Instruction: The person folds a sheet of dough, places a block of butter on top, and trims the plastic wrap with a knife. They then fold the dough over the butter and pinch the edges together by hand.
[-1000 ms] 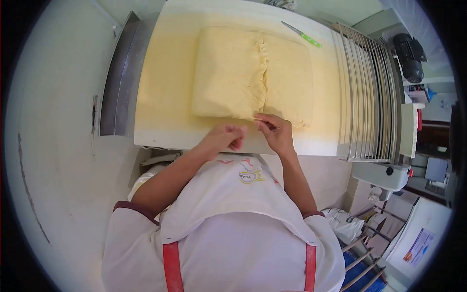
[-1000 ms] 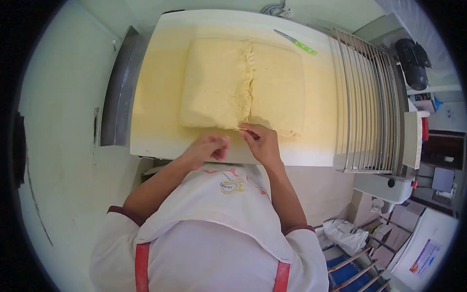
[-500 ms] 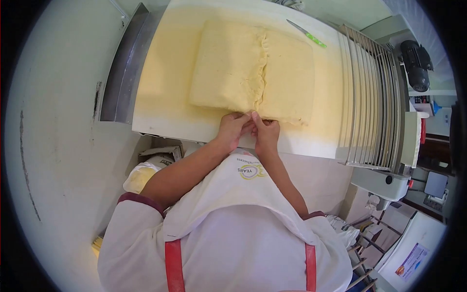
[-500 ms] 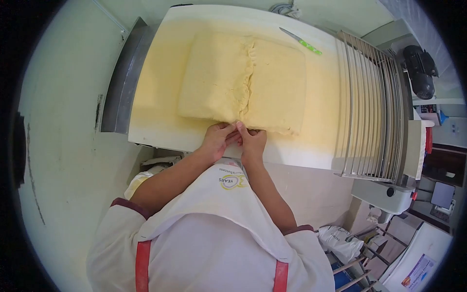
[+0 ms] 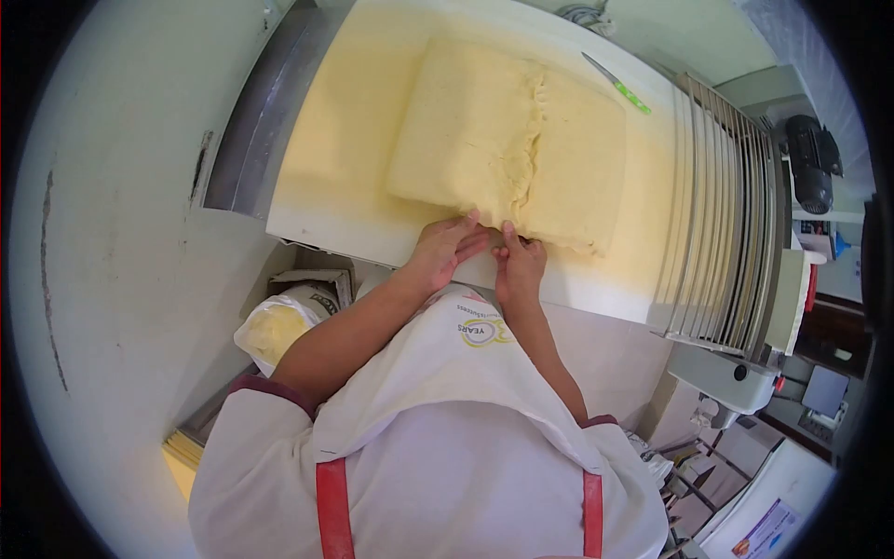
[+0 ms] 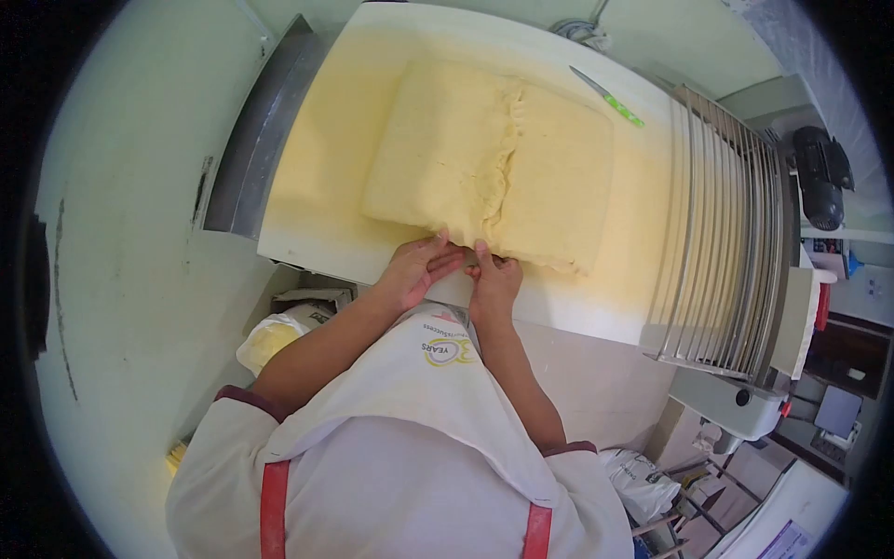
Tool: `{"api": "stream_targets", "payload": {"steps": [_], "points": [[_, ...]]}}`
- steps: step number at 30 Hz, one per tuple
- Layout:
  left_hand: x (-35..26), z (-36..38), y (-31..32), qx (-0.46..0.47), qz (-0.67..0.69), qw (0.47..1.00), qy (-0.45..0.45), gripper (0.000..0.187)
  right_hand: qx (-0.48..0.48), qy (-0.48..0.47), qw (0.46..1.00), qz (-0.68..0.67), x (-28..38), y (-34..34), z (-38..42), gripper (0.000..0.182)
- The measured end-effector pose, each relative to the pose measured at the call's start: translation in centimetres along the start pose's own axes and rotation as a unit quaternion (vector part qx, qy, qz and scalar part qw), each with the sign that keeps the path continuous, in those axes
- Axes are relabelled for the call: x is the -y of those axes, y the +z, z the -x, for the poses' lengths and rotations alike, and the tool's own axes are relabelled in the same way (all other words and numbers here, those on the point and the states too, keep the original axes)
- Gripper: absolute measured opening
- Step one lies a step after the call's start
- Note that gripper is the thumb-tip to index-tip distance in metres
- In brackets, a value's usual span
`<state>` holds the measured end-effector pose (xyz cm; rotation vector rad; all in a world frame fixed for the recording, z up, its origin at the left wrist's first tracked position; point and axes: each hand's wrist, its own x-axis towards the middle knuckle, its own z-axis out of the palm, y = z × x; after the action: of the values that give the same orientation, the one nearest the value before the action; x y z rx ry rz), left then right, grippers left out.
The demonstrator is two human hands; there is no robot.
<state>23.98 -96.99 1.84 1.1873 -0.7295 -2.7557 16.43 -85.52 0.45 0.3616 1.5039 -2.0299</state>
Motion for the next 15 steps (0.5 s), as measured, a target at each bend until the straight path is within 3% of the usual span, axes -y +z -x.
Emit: {"api": "stream_targets", "payload": {"steps": [5,8,11,15], "points": [[1.3,-1.0,-0.8,-0.066,-0.022,0.994,0.082,0.027,-0.013,0.022,0.999,-0.020,-0.1,-0.2,0.9,0.025],[0.3,-0.2,-1.1,-0.014,-0.005,0.998,0.061,0.029,0.052,0.097,0.994,0.019,0.8,1.1,2.0,0.023],[-1.3,1.0,-0.7,-0.028,0.004,1.000,-0.012,0.026,0.037,0.050,0.998,-0.026,-0.2,1.7,0.7,0.025],[-0.7,-0.3,-2.0,-0.064,0.000,0.995,0.075,0.032,0.049,0.032,0.998,-0.016,-0.1,1.6,1.6,0.026]]}}
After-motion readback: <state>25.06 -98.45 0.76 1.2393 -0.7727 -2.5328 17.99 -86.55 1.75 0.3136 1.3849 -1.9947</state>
